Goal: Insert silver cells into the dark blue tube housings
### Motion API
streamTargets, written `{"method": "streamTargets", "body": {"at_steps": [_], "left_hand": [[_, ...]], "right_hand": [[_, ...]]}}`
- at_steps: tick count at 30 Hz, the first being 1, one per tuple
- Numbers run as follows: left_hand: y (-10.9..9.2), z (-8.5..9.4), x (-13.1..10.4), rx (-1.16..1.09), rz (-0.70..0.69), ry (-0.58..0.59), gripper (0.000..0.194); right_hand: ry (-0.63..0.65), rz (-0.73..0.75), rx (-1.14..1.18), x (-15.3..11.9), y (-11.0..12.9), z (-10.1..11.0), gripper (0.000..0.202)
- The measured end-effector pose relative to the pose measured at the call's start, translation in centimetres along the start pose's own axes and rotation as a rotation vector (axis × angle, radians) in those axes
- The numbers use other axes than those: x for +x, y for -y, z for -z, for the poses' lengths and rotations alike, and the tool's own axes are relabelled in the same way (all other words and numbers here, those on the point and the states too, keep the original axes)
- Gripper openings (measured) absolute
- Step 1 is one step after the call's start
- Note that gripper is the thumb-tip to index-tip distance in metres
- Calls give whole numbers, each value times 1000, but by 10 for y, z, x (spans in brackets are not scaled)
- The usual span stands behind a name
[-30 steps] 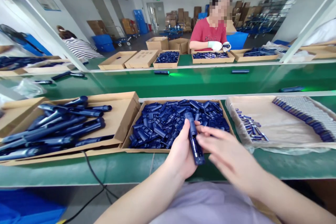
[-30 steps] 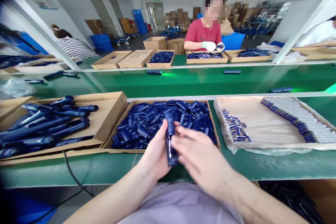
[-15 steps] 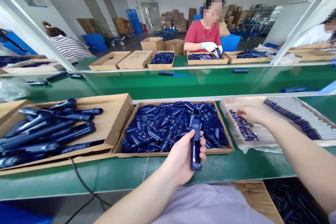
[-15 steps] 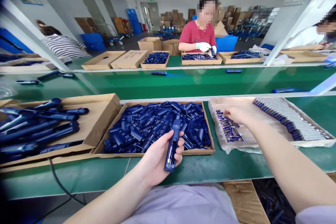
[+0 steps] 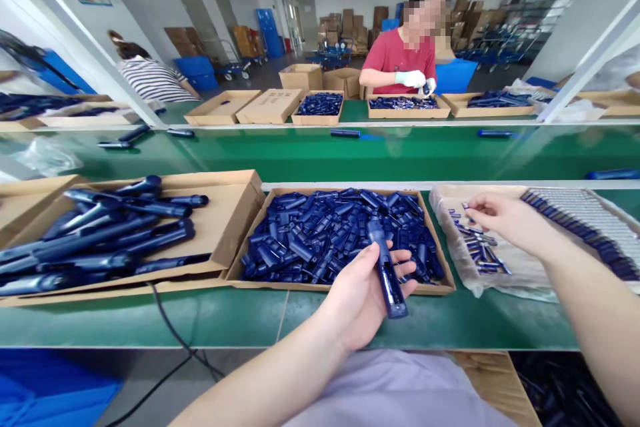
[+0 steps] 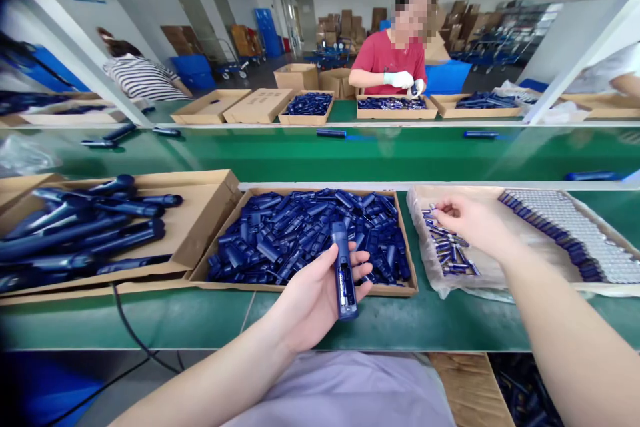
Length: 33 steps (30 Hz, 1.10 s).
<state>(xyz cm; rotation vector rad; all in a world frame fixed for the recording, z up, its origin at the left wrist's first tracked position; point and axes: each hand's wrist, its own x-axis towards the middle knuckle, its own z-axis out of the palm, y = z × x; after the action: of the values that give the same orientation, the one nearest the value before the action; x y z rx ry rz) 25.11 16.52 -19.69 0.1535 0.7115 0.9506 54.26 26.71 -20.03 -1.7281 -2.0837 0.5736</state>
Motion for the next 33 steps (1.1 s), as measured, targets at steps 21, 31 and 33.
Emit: {"method": "streamTargets", "body": {"at_steps": [21, 31, 33], "left_hand": [[-2, -8, -1, -32, 18, 17, 36], [-1, -9, -4, -73, 123, -13, 37], [1, -7, -4, -61, 115, -2, 39]], "right_hand": [[-390, 307, -10, -58, 77, -41, 36], [123, 11, -285, 28, -22, 2, 13], [101, -8, -262, 29, -22, 3, 10]]}}
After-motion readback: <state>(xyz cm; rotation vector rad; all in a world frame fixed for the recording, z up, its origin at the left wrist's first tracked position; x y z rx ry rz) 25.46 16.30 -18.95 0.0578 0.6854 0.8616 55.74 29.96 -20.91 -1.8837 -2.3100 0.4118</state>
